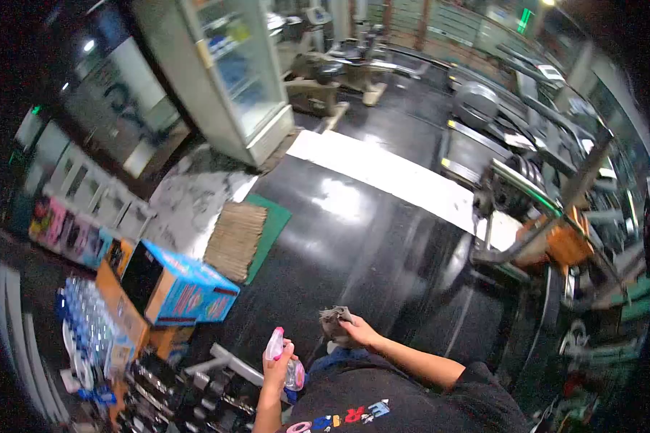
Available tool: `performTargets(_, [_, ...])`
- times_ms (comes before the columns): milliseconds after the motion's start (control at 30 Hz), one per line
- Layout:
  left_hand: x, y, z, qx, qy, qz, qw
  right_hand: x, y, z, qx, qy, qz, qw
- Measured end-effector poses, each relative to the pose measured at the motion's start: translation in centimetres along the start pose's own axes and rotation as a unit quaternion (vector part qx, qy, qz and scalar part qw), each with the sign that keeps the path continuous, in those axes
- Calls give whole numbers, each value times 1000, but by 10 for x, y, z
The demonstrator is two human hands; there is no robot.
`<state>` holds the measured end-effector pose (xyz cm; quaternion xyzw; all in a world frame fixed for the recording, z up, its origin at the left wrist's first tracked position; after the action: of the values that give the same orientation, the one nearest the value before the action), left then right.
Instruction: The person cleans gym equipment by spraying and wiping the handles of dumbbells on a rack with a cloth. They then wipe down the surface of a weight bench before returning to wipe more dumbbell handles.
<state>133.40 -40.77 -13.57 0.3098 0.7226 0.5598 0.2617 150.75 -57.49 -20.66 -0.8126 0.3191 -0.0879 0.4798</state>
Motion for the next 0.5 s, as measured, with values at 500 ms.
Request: performTargets(500, [-125,-10,64,1,-159,-36,987,155,139,-188,-118,396,207,887])
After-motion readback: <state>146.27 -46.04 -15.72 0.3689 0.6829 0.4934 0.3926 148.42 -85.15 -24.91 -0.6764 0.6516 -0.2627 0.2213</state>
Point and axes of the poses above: each hand's wrist, its own z-axis towards the middle knuckle, its own x-axis out of the back of the hand, y = z × x, the point moved 8 cm from there along z, towards the middle knuckle, and after that the axes turned 13 degrees about -x, right-handed, at the moved point
